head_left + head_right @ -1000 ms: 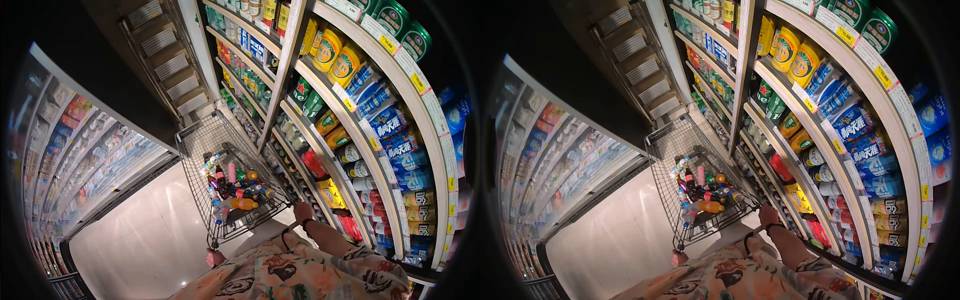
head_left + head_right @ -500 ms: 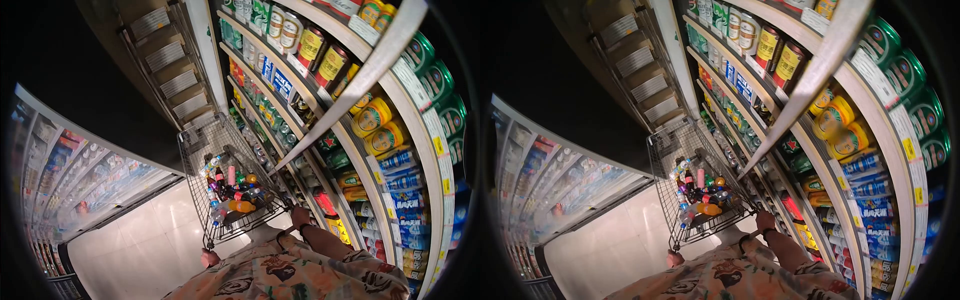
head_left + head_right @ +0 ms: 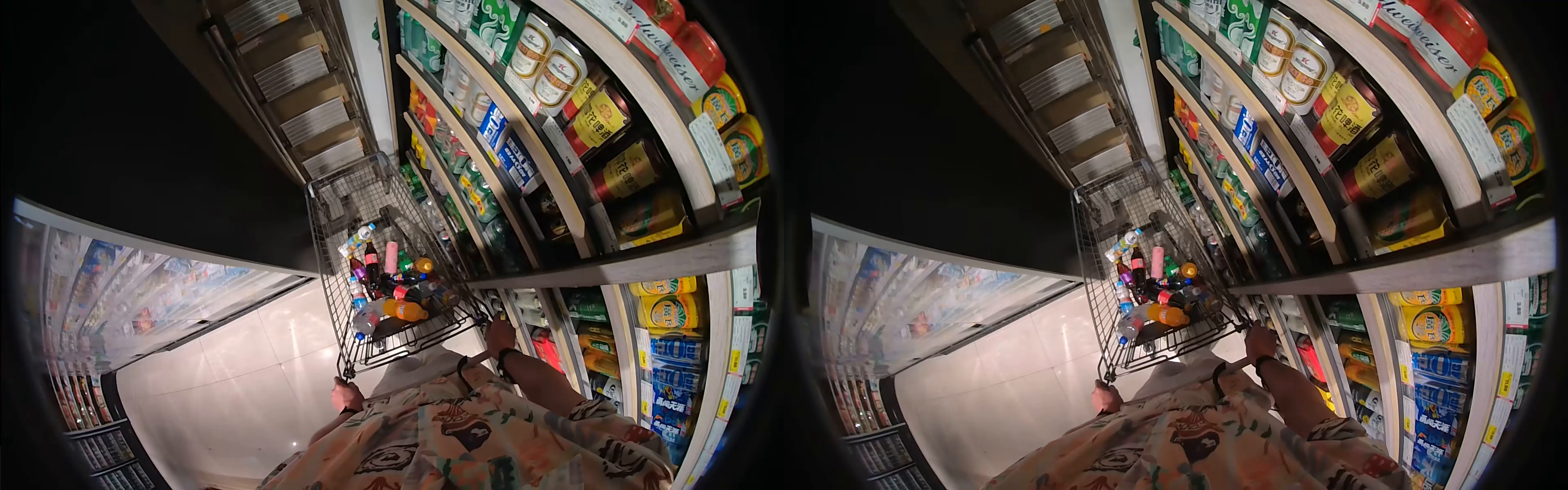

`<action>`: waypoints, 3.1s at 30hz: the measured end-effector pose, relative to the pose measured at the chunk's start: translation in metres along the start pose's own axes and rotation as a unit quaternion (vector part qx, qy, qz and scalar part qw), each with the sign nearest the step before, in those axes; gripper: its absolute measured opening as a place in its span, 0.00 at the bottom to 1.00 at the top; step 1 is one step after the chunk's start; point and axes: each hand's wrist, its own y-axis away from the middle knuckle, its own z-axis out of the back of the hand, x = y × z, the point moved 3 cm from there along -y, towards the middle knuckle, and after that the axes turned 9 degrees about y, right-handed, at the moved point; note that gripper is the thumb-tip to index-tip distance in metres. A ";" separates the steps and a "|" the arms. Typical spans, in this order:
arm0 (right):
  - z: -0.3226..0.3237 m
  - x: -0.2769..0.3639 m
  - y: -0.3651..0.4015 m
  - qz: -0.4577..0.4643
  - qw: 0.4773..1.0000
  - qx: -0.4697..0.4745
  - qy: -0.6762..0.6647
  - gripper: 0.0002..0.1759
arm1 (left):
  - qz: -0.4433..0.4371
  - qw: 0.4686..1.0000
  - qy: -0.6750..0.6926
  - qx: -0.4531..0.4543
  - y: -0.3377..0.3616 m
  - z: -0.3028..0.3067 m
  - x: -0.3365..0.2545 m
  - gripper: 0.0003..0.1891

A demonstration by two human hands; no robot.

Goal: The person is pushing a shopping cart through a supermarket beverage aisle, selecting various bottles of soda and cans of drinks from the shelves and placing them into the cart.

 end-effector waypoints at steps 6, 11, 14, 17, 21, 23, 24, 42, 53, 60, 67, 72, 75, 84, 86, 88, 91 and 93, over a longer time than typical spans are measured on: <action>0.012 0.018 -0.031 0.011 1.000 -0.014 0.000 0.15 | 0.000 1.000 -0.003 -0.002 -0.027 0.012 -0.035 0.12; 0.022 0.031 -0.050 0.016 1.000 -0.005 0.009 0.15 | -0.005 1.000 0.002 -0.013 -0.041 0.016 -0.046 0.13; 0.019 0.034 -0.058 0.024 1.000 0.004 0.005 0.14 | 0.007 1.000 0.008 0.009 -0.048 0.023 -0.054 0.12; 0.032 0.042 -0.064 0.015 1.000 -0.002 0.006 0.14 | -0.015 1.000 0.009 -0.005 -0.055 0.021 -0.058 0.12; 0.044 0.048 -0.072 0.007 1.000 0.010 0.007 0.16 | -0.013 1.000 0.014 0.013 -0.065 0.025 -0.073 0.12; 0.039 0.047 -0.076 0.023 1.000 0.003 0.018 0.17 | -0.007 1.000 0.014 0.021 -0.064 0.029 -0.078 0.12; 0.037 0.049 -0.077 0.026 0.999 0.006 0.018 0.17 | -0.014 1.000 0.009 0.014 -0.064 0.028 -0.076 0.12; 0.048 0.076 -0.131 0.059 0.996 -0.069 -0.011 0.13 | -0.015 1.000 -0.009 -0.010 -0.104 0.044 -0.124 0.10; 0.080 0.104 -0.168 0.020 0.981 -0.159 -0.107 0.14 | 0.002 0.999 -0.022 -0.038 -0.126 0.057 -0.163 0.09; 0.066 0.101 -0.183 -0.039 0.968 -0.169 -0.181 0.14 | -0.001 0.999 -0.018 -0.035 -0.127 0.053 -0.165 0.10; 0.057 0.097 -0.186 -0.021 0.973 -0.125 -0.193 0.16 | -0.005 0.999 -0.018 -0.033 -0.129 0.051 -0.161 0.11; 0.079 0.101 -0.164 0.022 0.984 -0.146 -0.104 0.14 | -0.036 0.999 -0.009 -0.030 -0.129 0.051 -0.158 0.12; 0.063 0.098 -0.172 0.007 0.982 -0.141 -0.126 0.11 | -0.050 0.998 -0.015 -0.032 -0.128 0.049 -0.153 0.11; 0.064 0.092 -0.152 0.039 0.988 -0.132 -0.065 0.13 | -0.038 0.998 -0.013 -0.048 -0.116 0.046 -0.142 0.10; 0.061 0.091 -0.143 0.041 0.986 -0.152 -0.052 0.11 | -0.041 0.998 -0.017 -0.053 -0.116 0.044 -0.133 0.09; 0.062 0.093 -0.132 0.061 0.988 -0.137 -0.036 0.09 | -0.036 0.998 -0.030 -0.048 -0.120 0.044 -0.122 0.09; 0.068 0.096 -0.119 0.048 0.995 -0.071 -0.047 0.08 | -0.038 0.997 -0.032 -0.054 -0.122 0.046 -0.111 0.09; 0.064 0.094 -0.105 0.036 0.997 -0.059 -0.035 0.09 | -0.044 0.997 -0.031 -0.050 -0.114 0.049 -0.104 0.10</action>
